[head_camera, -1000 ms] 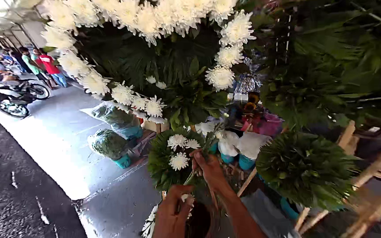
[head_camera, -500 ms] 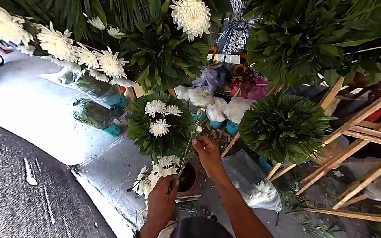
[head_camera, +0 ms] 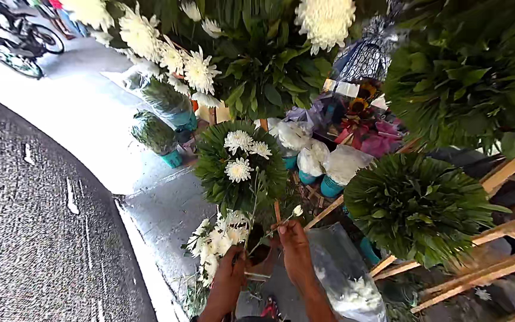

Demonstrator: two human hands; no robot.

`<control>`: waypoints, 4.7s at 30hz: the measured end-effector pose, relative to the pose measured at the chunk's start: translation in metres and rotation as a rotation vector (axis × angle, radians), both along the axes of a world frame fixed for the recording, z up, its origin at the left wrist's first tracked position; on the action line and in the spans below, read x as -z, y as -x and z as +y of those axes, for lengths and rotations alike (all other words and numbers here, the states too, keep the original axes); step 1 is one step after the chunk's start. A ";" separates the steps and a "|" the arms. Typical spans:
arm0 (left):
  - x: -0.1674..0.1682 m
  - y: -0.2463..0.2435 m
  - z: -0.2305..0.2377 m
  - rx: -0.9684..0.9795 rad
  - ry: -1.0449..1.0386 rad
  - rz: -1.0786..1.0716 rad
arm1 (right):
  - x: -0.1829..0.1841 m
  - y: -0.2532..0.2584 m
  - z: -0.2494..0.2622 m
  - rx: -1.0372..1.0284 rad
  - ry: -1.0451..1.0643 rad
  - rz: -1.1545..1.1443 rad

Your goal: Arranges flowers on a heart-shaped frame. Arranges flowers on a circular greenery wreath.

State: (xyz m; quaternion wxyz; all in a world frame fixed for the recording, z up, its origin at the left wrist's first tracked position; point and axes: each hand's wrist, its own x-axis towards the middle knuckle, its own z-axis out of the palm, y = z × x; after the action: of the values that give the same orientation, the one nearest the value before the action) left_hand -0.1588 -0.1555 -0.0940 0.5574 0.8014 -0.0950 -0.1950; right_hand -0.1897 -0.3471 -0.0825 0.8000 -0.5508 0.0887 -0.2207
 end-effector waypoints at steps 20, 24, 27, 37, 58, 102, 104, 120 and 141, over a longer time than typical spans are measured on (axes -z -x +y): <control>-0.031 -0.072 0.042 -0.064 0.401 -0.370 | -0.067 -0.074 0.094 -0.307 -0.297 0.139; -0.030 -0.086 0.066 -0.069 0.427 -0.314 | -0.071 -0.098 0.113 -0.326 -0.244 0.148; -0.033 -0.098 0.093 -0.037 0.455 -0.265 | -0.082 -0.129 0.118 -0.106 -0.231 0.107; -0.050 -0.140 0.154 -0.266 0.504 -0.364 | -0.091 -0.201 0.165 -0.029 -0.106 -0.011; -0.005 -0.165 0.242 -0.324 0.232 -0.178 | -0.120 -0.446 0.072 0.963 1.018 -0.284; 0.152 -0.009 0.103 0.787 -1.140 0.284 | 0.212 0.058 -0.003 -0.496 0.807 1.346; 0.167 -0.004 0.144 0.635 -1.222 0.436 | 0.227 0.022 0.019 -0.563 0.795 1.178; 0.192 0.093 0.239 -0.047 -0.807 0.730 | 0.313 -0.094 0.208 -0.332 1.072 1.015; 0.174 0.015 0.163 0.144 -0.677 0.352 | 0.159 -0.015 0.010 -0.125 0.804 0.779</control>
State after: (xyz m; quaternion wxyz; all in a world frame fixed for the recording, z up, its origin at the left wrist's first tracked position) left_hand -0.1738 0.0070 -0.2677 0.2539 0.8856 0.0159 -0.3887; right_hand -0.1750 -0.3370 -0.2412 0.4467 -0.8574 0.2539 0.0303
